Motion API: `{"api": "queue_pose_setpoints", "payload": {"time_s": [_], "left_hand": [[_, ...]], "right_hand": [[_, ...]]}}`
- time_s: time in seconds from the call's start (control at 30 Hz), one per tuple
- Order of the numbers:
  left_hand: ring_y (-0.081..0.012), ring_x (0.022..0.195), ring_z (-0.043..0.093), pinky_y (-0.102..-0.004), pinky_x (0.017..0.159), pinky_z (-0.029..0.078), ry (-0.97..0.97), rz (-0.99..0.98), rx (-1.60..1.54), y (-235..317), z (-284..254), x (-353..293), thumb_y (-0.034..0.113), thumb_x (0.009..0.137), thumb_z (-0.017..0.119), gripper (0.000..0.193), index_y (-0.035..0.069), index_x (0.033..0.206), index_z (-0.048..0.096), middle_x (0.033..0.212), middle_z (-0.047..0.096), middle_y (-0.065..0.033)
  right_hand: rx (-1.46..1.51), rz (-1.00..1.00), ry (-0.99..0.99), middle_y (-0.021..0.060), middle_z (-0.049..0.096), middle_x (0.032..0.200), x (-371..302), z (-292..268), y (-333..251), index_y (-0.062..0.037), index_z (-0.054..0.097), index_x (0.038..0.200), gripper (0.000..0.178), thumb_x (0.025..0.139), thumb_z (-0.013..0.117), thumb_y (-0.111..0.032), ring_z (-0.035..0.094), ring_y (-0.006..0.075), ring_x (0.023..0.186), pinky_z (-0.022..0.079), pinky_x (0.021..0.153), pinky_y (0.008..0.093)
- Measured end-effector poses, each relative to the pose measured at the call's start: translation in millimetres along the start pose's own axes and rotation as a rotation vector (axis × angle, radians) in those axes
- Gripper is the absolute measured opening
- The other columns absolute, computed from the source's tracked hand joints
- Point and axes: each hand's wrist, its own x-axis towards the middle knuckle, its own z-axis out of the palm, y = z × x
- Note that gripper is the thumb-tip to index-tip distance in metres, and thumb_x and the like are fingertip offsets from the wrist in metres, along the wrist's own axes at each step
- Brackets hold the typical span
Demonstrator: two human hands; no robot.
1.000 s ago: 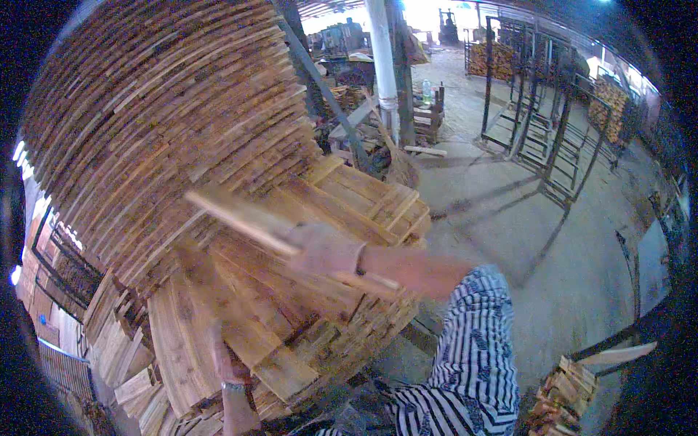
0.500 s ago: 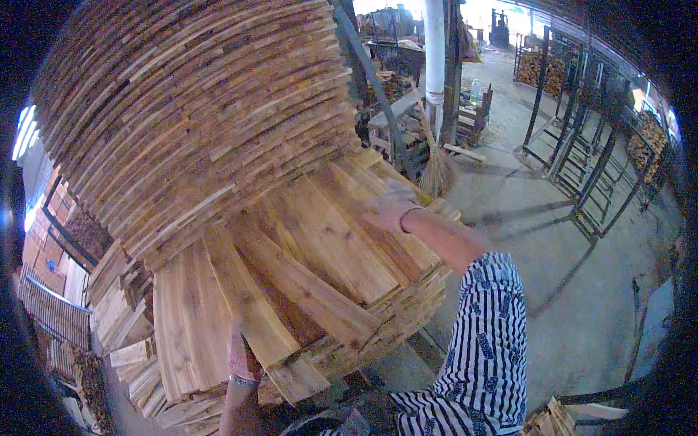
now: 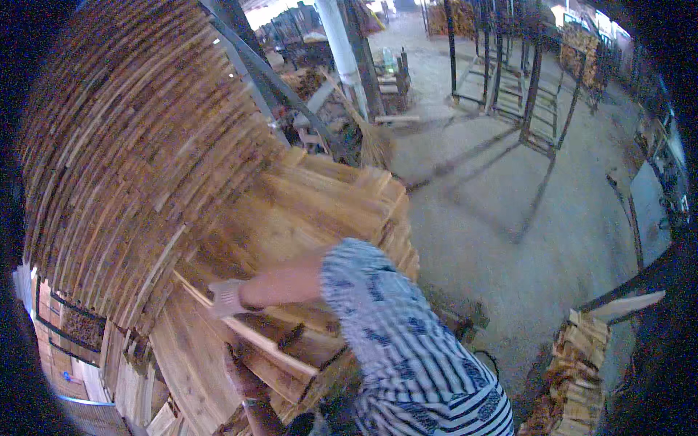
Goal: The person repeatedly picks up bundles of wooden planks from a pile on the floor and stacks them onto a tall, organized stack. The person wears gloves and a striped shirt while performing this repetitive lifting and stacking task in a warehouse.
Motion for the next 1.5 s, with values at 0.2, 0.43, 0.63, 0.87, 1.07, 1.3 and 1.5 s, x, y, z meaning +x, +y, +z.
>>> {"api": "queue_pose_setpoints", "payload": {"time_s": [0.2,0.43,0.63,0.87,1.07,1.3,1.5], "left_hand": [[-0.0222,0.117,0.06,-0.0383,0.099,0.051,0.218,0.075,0.287,8.2,7.6,-1.6,0.025,0.096,0.065,0.056,0.003,0.146,0.05,0.132,0.061,-0.0074],[-0.021,0.118,0.059,-0.0362,0.1,0.051,0.257,0.121,0.172,-5.4,9.3,-1.0,0.02,0.096,0.066,0.055,0.003,0.146,0.051,0.133,0.061,-0.0085],[-0.0197,0.118,0.058,-0.0329,0.103,0.047,0.321,0.081,0.344,12.9,28.4,-11.6,0.023,0.097,0.065,0.057,0.001,0.147,0.049,0.134,0.06,-0.0092],[-0.0196,0.104,0.065,-0.0343,0.092,0.055,0.324,-0.074,0.264,19.7,34.0,-5.2,0.024,0.096,0.067,0.051,0.002,0.139,0.053,0.121,0.066,-0.0089],[-0.0252,0.093,0.071,-0.0433,0.077,0.063,0.351,-0.128,-0.049,34.8,56.6,-4.5,0.018,0.093,0.066,0.049,0.007,0.138,0.05,0.111,0.067,-0.0107],[-0.0302,0.093,0.068,-0.046,0.079,0.06,0.206,0.11,-0.286,64.4,37.0,-52.6,0.025,0.094,0.063,0.043,0.006,0.13,0.051,0.111,0.066,-0.0149],[-0.0329,0.099,0.066,-0.0466,0.087,0.056,0.165,0.009,-0.467,100.7,30.3,-94.8,0.044,0.1,0.054,0.055,0.003,0.137,0.054,0.113,0.067,-0.0172]], "right_hand": [[-0.595,0.151,0.033,0.0256,0.066,0.124,-88.8,-149.8,58.2,-0.0164,0.05,0.148,0.074,0.083,0.065,-0.049,0.063,0.0396,0.116,0.053,0.097,0.0476],[-0.899,0.445,0.41,0.0246,0.057,0.131,-134.0,-300.0,189.4,-0.031,0.056,0.142,0.058,0.086,0.064,-0.043,0.058,0.0438,0.121,0.049,0.101,0.0478],[-0.906,0.331,0.461,0.025,0.058,0.128,-91.7,-265.4,226.1,-0.032,0.058,0.141,0.049,0.097,0.052,-0.052,0.055,0.0462,0.123,0.047,0.103,0.0502],[-1.019,0.203,0.507,0.0254,0.061,0.128,-92.0,-239.2,219.1,-0.0188,0.054,0.145,0.056,0.099,0.05,-0.05,0.052,0.0444,0.129,0.044,0.106,0.0504],[-0.845,0.034,0.017,0.0272,0.06,0.129,-107.2,-87.7,82.2,-0.0133,0.049,0.145,0.075,0.086,0.065,-0.057,0.055,0.0435,0.125,0.044,0.108,0.0484],[-0.603,0.005,-0.016,0.0277,0.05,0.145,-67.6,-77.3,6.9,-0.0174,0.036,0.157,0.091,0.083,0.068,-0.059,0.051,0.0471,0.13,0.044,0.11,0.0499],[-0.903,0.234,0.09,0.0266,0.059,0.134,4.9,-5.1,6.6,-0.0161,0.031,0.159,0.1,0.078,0.073,-0.057,0.058,0.0409,0.126,0.048,0.104,0.0496]]}}
